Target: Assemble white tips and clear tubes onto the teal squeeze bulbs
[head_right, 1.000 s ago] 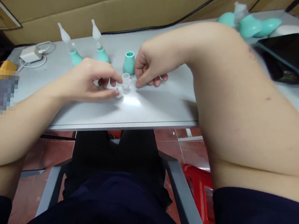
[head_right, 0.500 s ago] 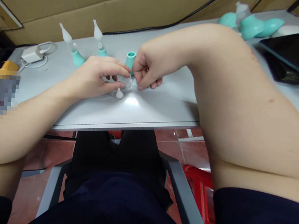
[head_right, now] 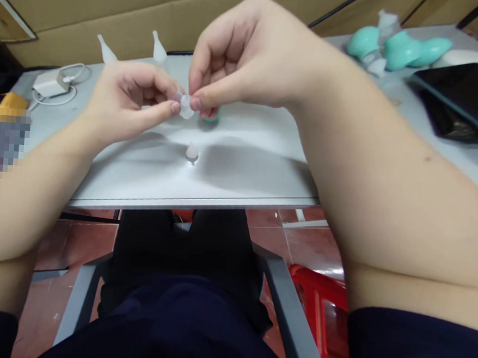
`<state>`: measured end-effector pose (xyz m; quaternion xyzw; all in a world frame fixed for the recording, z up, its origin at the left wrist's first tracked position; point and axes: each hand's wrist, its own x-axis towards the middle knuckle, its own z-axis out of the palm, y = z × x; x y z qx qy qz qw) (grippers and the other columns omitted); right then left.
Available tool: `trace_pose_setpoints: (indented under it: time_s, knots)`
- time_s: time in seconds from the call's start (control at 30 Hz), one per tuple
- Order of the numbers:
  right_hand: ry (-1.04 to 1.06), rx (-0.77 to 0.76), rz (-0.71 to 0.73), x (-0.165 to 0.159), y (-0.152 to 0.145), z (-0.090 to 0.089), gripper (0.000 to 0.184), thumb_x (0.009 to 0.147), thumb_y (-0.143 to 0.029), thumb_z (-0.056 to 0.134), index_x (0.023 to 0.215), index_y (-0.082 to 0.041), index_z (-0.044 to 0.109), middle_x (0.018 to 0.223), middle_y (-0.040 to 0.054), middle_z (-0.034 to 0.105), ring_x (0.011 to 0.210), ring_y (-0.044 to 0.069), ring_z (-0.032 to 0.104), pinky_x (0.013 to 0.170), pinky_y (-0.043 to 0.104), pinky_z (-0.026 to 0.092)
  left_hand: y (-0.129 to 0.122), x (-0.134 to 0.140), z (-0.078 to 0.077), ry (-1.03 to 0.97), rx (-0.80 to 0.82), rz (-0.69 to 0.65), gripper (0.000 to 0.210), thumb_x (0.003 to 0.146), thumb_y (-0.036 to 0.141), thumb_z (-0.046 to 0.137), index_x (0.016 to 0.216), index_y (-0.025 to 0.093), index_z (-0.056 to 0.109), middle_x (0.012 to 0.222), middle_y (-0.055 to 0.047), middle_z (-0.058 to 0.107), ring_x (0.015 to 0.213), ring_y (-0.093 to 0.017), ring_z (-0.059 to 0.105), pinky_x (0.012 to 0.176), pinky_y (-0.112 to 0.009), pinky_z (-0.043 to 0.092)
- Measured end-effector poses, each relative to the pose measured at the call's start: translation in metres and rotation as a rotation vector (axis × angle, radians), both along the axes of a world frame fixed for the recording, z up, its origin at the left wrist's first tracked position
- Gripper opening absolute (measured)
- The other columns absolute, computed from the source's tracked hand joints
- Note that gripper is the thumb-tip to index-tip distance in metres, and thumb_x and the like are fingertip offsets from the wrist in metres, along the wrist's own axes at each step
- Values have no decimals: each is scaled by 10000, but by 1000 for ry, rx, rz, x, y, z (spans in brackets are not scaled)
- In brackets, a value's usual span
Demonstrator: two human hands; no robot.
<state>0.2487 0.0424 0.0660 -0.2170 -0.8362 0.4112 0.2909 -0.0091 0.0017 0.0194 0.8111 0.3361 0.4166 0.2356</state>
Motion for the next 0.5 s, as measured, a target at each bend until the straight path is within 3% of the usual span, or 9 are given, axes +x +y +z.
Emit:
trace_pose_setpoints:
  time_s: [0.1, 0.23, 0.37, 0.5]
  knots:
    - [161, 11, -36, -13, 0, -12, 397, 699, -407, 1109, 838, -158, 832, 769, 20, 787, 675, 86, 749, 625, 151, 584, 0, -1, 2, -73, -36, -25, 168, 952, 388, 815, 938, 236, 744, 995, -96, 809, 911, -271, 802, 862, -457, 674]
    - [282, 24, -44, -22, 3, -20, 289, 708, -223, 1083, 805, -146, 822, 760, 9, 767, 668, 70, 719, 637, 169, 560, 6, -5, -1, -44, -30, -11, 215, 1004, 411, 788, 963, 210, 723, 986, -92, 810, 868, -232, 798, 827, -420, 681]
    - [280, 101, -90, -23, 2, -19, 207, 731, -174, 1045, 813, -178, 856, 771, 19, 766, 675, 82, 687, 647, 227, 520, 12, -6, -2, -86, -18, -52, 323, 1009, 492, 838, 920, 217, 695, 962, -67, 816, 831, -196, 774, 852, -421, 702]
    - [332, 104, -142, -23, 1, -21, 191, 727, -191, 1034, 798, -196, 856, 758, 19, 758, 665, 104, 679, 639, 263, 508, 7, -3, 2, -158, -72, -35, 290, 1001, 452, 863, 902, 224, 713, 968, -47, 818, 839, -200, 788, 872, -452, 726]
